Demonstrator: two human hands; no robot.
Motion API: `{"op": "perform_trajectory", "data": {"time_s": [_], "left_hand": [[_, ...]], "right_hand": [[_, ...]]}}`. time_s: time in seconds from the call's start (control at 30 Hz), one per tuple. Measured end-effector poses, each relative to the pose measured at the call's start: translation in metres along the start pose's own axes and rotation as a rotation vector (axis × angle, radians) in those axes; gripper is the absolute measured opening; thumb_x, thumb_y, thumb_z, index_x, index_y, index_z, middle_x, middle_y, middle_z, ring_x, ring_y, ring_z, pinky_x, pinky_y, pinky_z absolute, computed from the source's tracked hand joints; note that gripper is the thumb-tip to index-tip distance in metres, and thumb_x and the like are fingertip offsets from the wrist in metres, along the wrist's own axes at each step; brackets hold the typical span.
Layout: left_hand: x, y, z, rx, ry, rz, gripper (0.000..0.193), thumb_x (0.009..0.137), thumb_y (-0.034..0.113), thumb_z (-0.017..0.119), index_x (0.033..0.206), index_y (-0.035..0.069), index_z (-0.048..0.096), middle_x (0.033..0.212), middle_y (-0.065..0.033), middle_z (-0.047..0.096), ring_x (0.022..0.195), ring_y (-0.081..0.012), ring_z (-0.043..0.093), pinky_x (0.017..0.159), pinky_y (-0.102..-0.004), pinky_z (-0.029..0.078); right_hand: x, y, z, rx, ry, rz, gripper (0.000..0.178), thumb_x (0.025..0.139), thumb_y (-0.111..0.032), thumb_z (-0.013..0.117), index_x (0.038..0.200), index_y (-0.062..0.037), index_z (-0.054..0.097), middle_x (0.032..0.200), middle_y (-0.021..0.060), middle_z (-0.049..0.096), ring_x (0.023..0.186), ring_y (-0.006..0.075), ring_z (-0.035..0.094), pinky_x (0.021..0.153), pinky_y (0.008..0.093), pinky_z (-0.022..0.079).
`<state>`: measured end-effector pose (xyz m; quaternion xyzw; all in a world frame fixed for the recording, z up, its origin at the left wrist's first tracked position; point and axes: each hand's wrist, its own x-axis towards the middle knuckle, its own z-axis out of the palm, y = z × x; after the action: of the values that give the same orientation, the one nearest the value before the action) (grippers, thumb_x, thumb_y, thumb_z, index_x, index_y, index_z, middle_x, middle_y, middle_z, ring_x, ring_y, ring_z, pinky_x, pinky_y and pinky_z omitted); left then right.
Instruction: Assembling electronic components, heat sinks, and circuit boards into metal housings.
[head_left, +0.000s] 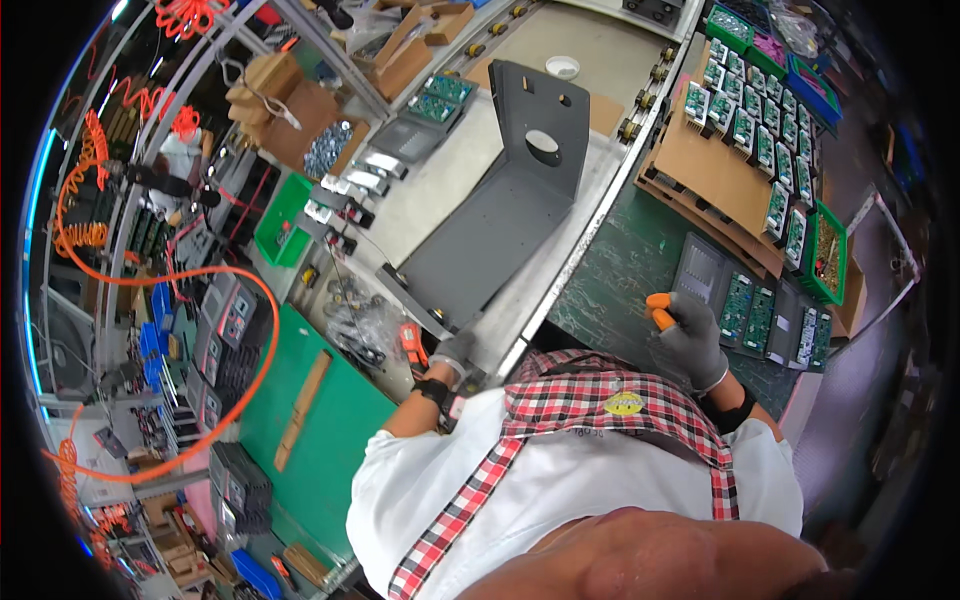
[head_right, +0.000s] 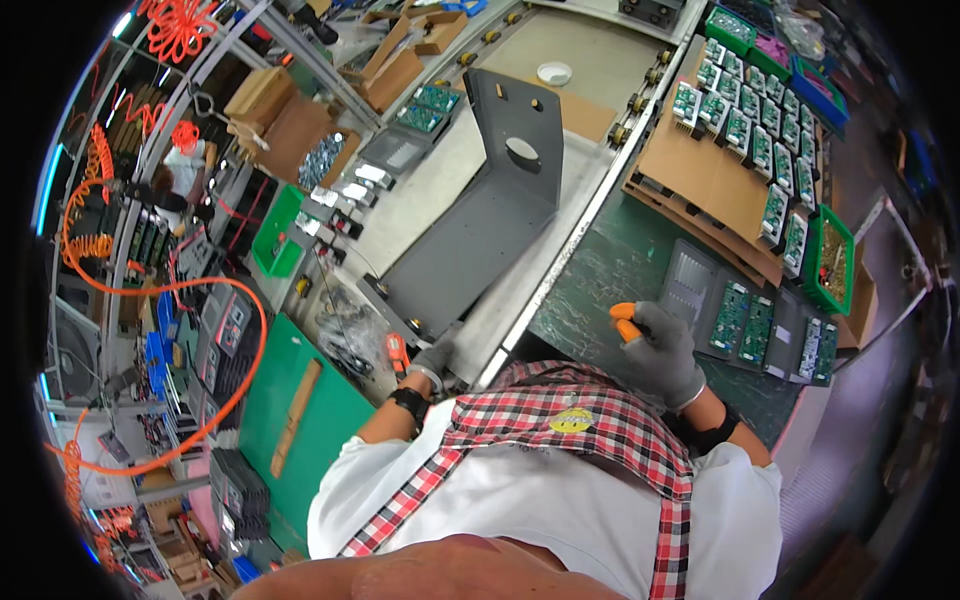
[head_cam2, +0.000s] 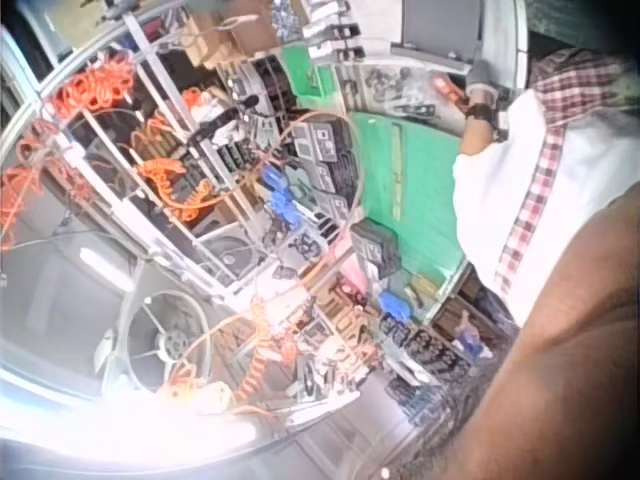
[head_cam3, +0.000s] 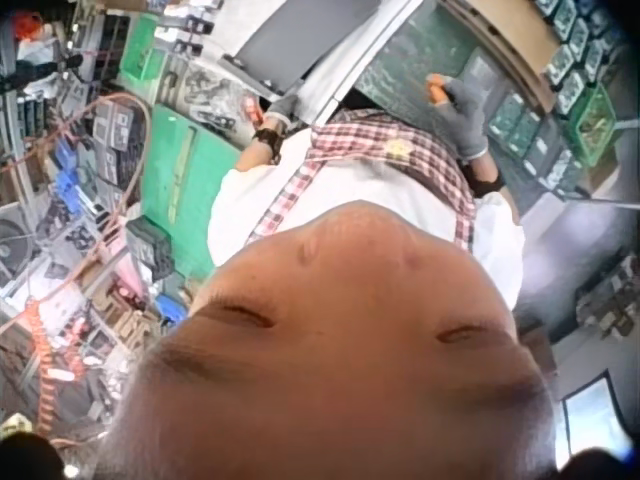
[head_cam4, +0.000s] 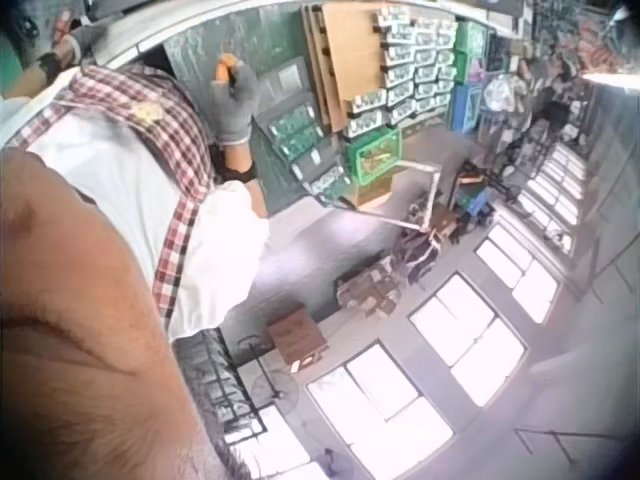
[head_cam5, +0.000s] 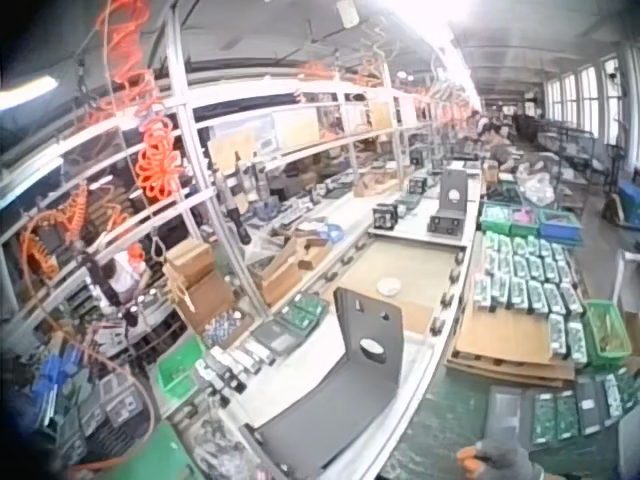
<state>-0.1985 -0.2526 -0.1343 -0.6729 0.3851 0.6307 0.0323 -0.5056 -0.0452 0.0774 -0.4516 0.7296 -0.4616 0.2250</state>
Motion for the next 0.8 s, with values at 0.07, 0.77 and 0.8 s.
{"op": "perform_trajectory", "data": {"time_s": [0.07,0.77,0.8], "left_hand": [[0.005,-0.006,0.003,0.174,0.062,0.111,0.033,0.082,0.030,0.045,0.098,0.002,0.054,0.089,-0.0100,0.058,0.075,-0.0216,0.058,0.064,-0.0300,0.048],[0.053,-0.025,0.013,0.442,0.353,0.430,0.029,0.072,0.019,0.050,0.092,-0.001,0.057,0.090,-0.0195,0.059,0.087,-0.0301,0.058,0.072,-0.0344,0.046],[0.062,-0.021,0.016,0.288,0.359,0.326,0.043,0.070,0.027,0.051,0.096,-0.006,0.056,0.093,-0.0235,0.058,0.092,-0.0305,0.056,0.075,-0.0329,0.043]], "right_hand": [[-0.007,0.009,-0.007,-0.015,0.009,-0.036,0.020,0.069,0.005,0.054,0.088,-0.0005,0.058,0.069,0.0078,0.055,0.062,0.0122,0.053,0.057,0.0227,0.041],[-0.005,0.025,0.015,0.097,-0.074,0.046,0.021,0.069,0.002,0.053,0.090,0.0011,0.057,0.068,0.0045,0.050,0.062,0.0098,0.047,0.057,0.0223,0.039],[-0.002,0.024,0.017,0.134,-0.128,0.093,0.020,0.069,0.001,0.053,0.088,0.0011,0.057,0.066,0.0046,0.047,0.059,0.0098,0.045,0.054,0.0227,0.038]]}}
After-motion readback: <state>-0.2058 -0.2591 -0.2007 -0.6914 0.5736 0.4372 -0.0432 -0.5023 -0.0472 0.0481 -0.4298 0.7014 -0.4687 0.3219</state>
